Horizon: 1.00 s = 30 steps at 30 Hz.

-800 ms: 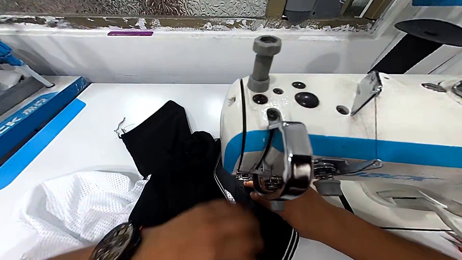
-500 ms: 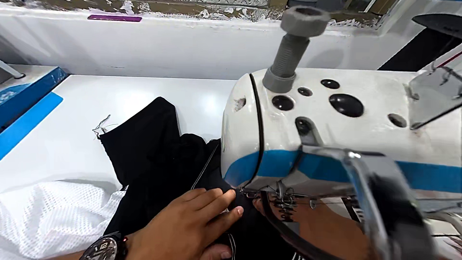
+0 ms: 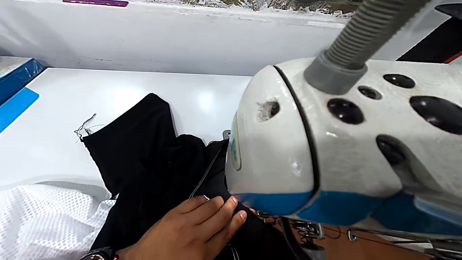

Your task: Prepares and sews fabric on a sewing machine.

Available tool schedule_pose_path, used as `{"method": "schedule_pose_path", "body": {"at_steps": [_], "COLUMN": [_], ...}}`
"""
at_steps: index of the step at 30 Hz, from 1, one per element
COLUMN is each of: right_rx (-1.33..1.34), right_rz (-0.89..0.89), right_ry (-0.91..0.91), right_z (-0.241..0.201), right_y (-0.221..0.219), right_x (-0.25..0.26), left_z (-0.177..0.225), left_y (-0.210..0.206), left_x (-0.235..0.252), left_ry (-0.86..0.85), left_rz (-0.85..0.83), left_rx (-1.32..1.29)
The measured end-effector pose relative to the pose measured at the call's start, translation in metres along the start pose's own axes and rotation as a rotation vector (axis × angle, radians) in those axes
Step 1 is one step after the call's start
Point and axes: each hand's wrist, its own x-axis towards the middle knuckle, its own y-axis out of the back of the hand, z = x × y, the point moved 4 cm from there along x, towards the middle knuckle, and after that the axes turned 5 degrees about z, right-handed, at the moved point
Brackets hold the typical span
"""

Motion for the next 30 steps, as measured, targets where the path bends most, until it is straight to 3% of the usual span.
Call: {"method": "schedule_pose_path", "body": {"at_steps": [10, 19, 23, 26, 28, 30], "right_rx": [0.075, 0.159, 0.423, 0.565, 0.743, 0.689], "right_rz": [-0.034, 0.067, 0.002, 0.054, 0.091, 0.07], "right_ry": [-0.032, 0.018, 0.042, 0.062, -0.063, -0.268], "right_z": [0.003, 0.008, 0.015, 0.022, 0.029, 0.04], "right_y": [-0.001, 0.003, 0.004, 0.008, 0.014, 0.013], "right_x": [0.001, 0.005, 0.005, -0.001, -0.011, -0.032], "left_z": [-0.001, -0.001, 0.0, -0.001, 0.0, 0.001], "left_y": [-0.004, -0.006, -0.007, -0.008, -0.007, -0.006], "left_x": [-0.002, -0.001, -0.001, -0.003, -0.004, -0.001], "left_ry": [-0.003, 0.007, 0.004, 0.004, 0.016, 0.026], "left_rz": [0.028, 0.038, 0.031, 0.048, 0.042, 0.038], "left_rx": [0.013, 0.013, 0.021, 0.022, 0.011, -0.042]}}
